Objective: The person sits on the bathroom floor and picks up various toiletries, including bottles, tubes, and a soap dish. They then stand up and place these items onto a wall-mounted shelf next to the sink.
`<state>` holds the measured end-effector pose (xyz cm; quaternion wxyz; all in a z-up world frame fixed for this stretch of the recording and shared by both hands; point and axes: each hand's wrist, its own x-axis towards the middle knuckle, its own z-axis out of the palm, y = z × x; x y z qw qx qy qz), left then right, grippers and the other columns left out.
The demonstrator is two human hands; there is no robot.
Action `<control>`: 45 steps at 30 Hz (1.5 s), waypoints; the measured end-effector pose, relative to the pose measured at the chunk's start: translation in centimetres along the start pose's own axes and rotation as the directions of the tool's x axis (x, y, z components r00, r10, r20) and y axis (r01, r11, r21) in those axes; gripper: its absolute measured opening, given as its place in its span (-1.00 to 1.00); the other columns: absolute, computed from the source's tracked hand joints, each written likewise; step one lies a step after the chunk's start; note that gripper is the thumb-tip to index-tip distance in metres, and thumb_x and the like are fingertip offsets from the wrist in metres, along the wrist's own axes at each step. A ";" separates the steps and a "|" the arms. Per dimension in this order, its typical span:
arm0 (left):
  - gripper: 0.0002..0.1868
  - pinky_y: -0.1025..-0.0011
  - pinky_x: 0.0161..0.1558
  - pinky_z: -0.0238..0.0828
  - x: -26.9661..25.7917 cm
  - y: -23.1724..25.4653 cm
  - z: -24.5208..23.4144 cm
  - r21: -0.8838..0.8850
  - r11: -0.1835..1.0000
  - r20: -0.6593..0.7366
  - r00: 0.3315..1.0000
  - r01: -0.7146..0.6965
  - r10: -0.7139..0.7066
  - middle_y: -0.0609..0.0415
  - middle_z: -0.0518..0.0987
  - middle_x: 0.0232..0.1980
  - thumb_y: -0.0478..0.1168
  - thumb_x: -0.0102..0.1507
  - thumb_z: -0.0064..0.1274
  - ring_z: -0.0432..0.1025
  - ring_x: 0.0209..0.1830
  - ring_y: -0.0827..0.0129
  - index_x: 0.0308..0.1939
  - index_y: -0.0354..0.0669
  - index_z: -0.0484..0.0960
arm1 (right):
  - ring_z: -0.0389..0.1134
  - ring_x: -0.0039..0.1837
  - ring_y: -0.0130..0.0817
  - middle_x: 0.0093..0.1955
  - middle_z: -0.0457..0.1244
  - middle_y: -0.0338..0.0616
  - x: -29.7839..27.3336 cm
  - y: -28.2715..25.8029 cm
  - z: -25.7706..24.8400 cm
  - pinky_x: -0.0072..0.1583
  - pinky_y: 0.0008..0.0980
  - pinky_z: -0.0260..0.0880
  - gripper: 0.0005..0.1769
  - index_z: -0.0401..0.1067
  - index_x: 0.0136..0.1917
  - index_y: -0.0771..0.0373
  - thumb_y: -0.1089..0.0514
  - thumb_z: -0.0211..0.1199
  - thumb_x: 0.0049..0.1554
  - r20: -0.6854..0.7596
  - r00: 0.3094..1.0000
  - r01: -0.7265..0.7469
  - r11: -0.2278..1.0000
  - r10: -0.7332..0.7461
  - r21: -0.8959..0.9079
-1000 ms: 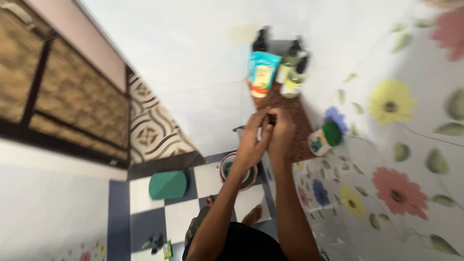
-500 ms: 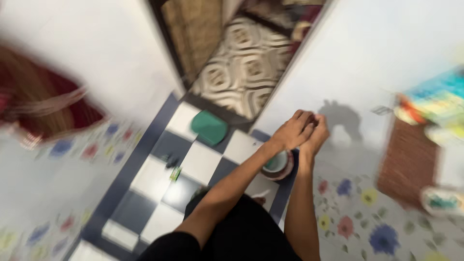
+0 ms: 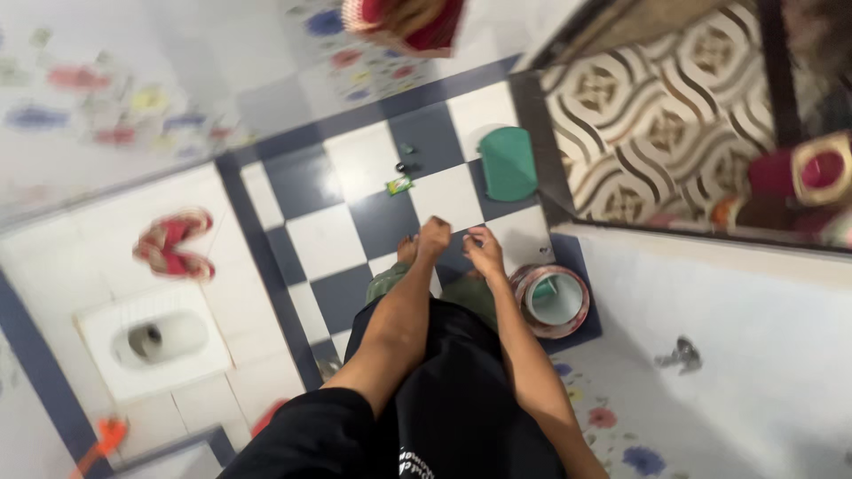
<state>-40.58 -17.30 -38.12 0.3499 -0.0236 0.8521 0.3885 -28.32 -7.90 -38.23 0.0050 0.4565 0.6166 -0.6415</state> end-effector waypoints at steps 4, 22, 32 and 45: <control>-0.67 0.25 0.09 0.44 0.0 -4.0 -3.2 -0.169 0.973 -0.132 0.975 0.158 -0.181 -0.16 0.72 -0.10 -0.05 0.26 -0.06 0.59 0.00 0.02 -0.07 -0.14 0.66 | 0.45 -0.05 -0.36 0.16 0.35 -0.04 1.1 -0.4 1.7 -0.05 -0.40 0.53 -0.66 0.35 0.25 0.30 0.16 0.23 0.24 0.217 0.972 -0.066 0.993 0.086 -0.098; -0.73 0.24 -0.22 0.48 -2.0 -14.2 4.1 -0.545 0.832 -0.279 0.915 0.099 -0.292 -0.10 0.65 -0.31 -0.11 0.36 -0.08 0.59 -0.31 0.13 -0.14 -0.23 0.62 | 0.40 -0.19 -0.44 -0.08 0.40 -0.08 14.2 2.4 2.9 -0.17 -0.42 0.48 -0.88 0.45 0.08 0.29 0.24 0.21 0.27 0.513 0.836 0.084 0.878 0.195 -0.471; -0.78 0.12 -0.11 0.48 11.5 -23.7 9.3 -0.457 0.876 -0.238 0.928 0.153 -0.286 -0.20 0.67 -0.19 -0.17 0.33 -0.03 0.57 -0.15 -0.09 -0.09 -0.21 0.63 | 0.51 -0.14 -0.11 -0.10 0.41 0.04 34.6 12.3 8.7 -0.02 -0.22 0.50 -0.73 0.41 0.10 0.28 0.20 0.28 0.12 0.521 0.827 0.555 0.450 -0.209 -0.700; -0.73 0.08 -0.10 0.46 29.0 -30.8 9.0 -0.442 0.884 -0.222 0.937 0.151 -0.271 -0.30 0.65 -0.15 -0.08 0.38 -0.09 0.54 -0.09 -0.23 -0.05 -0.17 0.61 | 0.47 0.01 -0.05 -0.05 0.43 0.06 56.1 17.5 20.2 0.08 -0.14 0.46 -0.80 0.56 -0.06 0.30 0.12 0.28 0.15 0.444 0.736 0.648 0.341 -0.512 -0.681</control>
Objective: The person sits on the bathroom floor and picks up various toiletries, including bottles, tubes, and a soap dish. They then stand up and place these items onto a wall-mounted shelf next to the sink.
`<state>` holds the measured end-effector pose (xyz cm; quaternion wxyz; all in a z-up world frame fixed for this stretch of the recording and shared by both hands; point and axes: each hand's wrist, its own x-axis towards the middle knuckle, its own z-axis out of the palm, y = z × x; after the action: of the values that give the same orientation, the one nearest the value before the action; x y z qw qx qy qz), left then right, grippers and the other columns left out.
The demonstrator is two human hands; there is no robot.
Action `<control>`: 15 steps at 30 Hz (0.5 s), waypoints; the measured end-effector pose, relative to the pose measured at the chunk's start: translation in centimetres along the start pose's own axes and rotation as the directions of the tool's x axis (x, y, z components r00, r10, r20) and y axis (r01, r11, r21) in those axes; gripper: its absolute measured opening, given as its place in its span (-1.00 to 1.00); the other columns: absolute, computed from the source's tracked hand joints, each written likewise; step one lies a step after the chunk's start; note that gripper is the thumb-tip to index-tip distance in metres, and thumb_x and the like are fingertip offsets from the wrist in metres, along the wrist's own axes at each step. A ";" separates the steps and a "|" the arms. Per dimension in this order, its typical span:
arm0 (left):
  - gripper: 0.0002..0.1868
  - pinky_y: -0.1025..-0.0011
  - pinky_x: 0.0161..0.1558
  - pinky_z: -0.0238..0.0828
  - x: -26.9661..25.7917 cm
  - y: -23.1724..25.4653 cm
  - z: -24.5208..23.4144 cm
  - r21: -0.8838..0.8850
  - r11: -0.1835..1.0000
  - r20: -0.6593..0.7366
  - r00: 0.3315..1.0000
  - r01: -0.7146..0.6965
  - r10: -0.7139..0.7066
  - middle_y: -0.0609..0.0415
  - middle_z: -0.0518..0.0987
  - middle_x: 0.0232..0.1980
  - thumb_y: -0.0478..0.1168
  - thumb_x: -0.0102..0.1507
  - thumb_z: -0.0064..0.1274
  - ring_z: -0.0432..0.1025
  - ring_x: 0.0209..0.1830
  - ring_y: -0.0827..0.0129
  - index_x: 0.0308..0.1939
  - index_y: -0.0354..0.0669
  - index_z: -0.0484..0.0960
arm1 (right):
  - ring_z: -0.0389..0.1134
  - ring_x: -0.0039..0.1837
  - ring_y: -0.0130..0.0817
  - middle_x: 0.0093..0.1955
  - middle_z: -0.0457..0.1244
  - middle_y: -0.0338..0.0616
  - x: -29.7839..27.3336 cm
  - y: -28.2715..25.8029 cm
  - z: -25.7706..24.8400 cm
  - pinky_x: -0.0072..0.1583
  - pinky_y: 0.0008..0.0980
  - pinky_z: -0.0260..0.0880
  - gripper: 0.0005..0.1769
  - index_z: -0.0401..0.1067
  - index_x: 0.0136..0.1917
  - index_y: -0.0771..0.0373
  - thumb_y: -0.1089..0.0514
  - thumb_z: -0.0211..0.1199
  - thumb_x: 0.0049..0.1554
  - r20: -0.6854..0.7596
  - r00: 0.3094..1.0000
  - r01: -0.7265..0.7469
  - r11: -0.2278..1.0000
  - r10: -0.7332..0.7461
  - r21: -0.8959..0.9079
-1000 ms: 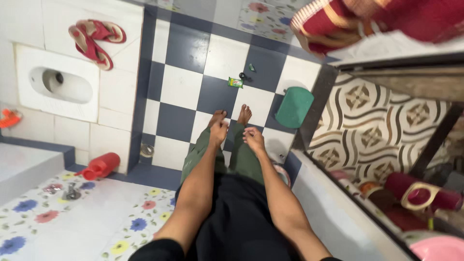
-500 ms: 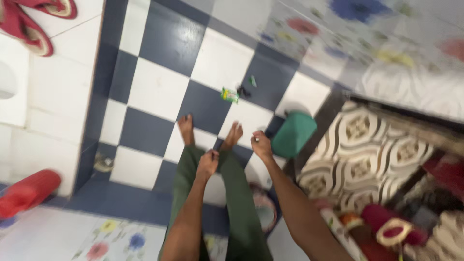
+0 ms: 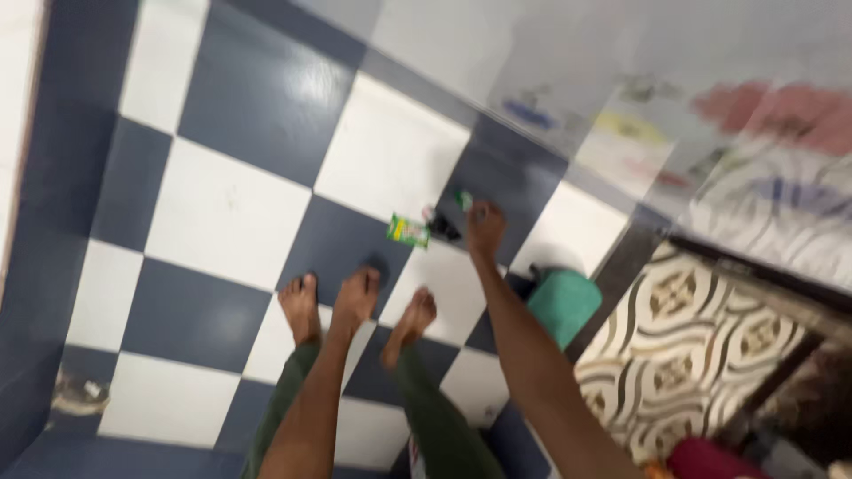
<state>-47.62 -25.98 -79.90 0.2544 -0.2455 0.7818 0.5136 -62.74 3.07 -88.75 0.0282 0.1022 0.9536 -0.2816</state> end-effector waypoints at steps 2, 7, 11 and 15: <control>-0.72 0.12 -0.13 0.50 -0.4 0.0 -0.2 -0.064 0.998 0.008 1.000 -0.011 0.011 -0.31 0.66 -0.19 -0.09 0.38 -0.09 0.59 -0.14 -0.16 -0.05 -0.20 0.61 | 0.48 -0.05 -0.07 -0.09 0.43 0.03 0.0 -1.2 -1.1 0.02 -0.16 0.46 -0.82 0.56 -0.08 0.30 0.13 0.28 0.18 -0.041 0.999 0.020 0.999 -0.019 0.035; -0.75 0.27 -0.15 0.55 -1.9 1.1 -0.6 -0.193 0.968 -0.073 0.986 -0.163 0.151 -0.11 0.72 -0.23 -0.15 0.39 -0.10 0.66 -0.20 0.16 -0.09 -0.23 0.61 | 0.49 0.01 -0.18 -0.01 0.44 -0.02 -2.7 -7.0 -5.3 0.02 -0.23 0.45 -0.81 0.56 0.04 0.27 0.12 0.26 0.25 -0.126 0.992 0.061 0.970 -0.032 0.234; -0.78 0.43 -0.32 0.39 -3.5 5.4 -0.1 -0.787 0.617 0.004 1.000 0.016 -0.020 0.04 0.63 -0.23 -0.16 0.47 -0.03 0.43 -0.38 0.34 -0.06 -0.22 0.65 | 0.44 0.09 -0.31 0.03 0.43 -0.06 -8.2 -13.1 -10.3 0.08 -0.34 0.42 -0.74 0.52 0.12 0.27 0.05 0.25 0.30 -0.044 0.999 -0.006 0.898 0.028 0.440; -0.73 0.46 -0.14 0.43 -9.6 12.3 -3.6 -0.667 0.717 -0.200 0.976 -0.201 0.087 -0.01 0.66 -0.08 -0.23 0.38 -0.06 0.47 -0.18 0.39 0.06 -0.25 0.66 | 0.43 0.06 -0.45 0.01 0.45 -0.10 -12.1 -21.4 -18.2 0.10 -0.46 0.40 -0.70 0.55 0.16 0.30 0.07 0.31 0.26 0.165 0.966 -0.256 0.813 0.198 0.524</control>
<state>-48.88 -23.82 -64.14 0.0440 -0.2989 0.5719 0.7626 -55.36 -6.80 -60.70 0.0806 0.2043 0.8136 -0.5384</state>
